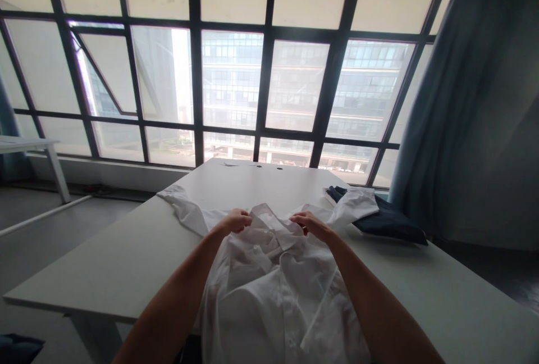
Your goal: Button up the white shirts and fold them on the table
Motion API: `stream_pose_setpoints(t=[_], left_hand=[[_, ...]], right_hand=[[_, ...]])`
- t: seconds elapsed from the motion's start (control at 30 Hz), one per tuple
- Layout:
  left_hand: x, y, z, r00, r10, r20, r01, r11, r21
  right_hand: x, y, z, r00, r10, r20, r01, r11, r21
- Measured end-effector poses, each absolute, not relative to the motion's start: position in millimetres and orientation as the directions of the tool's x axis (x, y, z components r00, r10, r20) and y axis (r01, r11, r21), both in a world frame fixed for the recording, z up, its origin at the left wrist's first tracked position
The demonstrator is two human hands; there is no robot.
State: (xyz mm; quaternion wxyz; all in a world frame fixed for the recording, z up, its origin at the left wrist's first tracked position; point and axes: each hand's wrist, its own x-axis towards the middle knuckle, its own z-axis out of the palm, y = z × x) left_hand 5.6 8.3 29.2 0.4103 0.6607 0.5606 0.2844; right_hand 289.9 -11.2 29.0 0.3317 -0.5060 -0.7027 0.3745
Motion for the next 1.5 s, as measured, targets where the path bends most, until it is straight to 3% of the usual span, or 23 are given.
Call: stream_pose_setpoints(t=[0.2,0.43,0.6,0.7,0.83,0.93,1.07,1.17,1.33,1.5], left_hand=[[-9,9,30,0.434,0.861,-0.266,0.398,0.081,0.914],[-14,5,37,0.477,0.825,-0.304,0.343,0.144,0.928],[-6,7,34,0.423,0.887,-0.184,0.43,-0.017,0.903],[0,8,33,0.298,0.954,-0.039,0.568,-0.144,0.811],[5,0,42,0.165,0.951,0.263,0.75,-0.294,0.592],[7,-8,49,0.072,0.906,0.417,0.847,-0.276,0.455],[8,-10,49,0.028,0.883,0.469,0.844,-0.272,0.462],[8,-6,45,0.016,0.883,0.468,0.788,-0.299,0.538],[12,-4,39,0.06,0.898,0.436,0.744,-0.332,0.58],[17,-3,38,0.072,0.886,0.458,0.741,-0.355,0.57]], right_hand=[[284,-13,24,-0.34,0.937,0.082,0.558,0.271,-0.784],[288,-5,20,-0.304,0.931,0.202,0.524,0.341,-0.78],[291,-6,26,-0.183,0.882,0.434,0.745,0.412,-0.525],[286,-11,31,-0.056,0.836,0.546,0.872,0.307,-0.382],[275,-16,37,0.04,0.753,0.657,0.927,0.217,-0.305],[271,-17,38,0.093,0.76,0.643,0.934,0.157,-0.321],[272,-13,33,0.115,0.822,0.558,0.929,0.11,-0.354],[272,-9,28,0.115,0.824,0.555,0.855,0.203,-0.478],[265,-9,25,0.072,0.857,0.511,0.533,0.4,-0.745],[263,-10,24,-0.1,0.867,0.488,0.382,0.486,-0.786]])
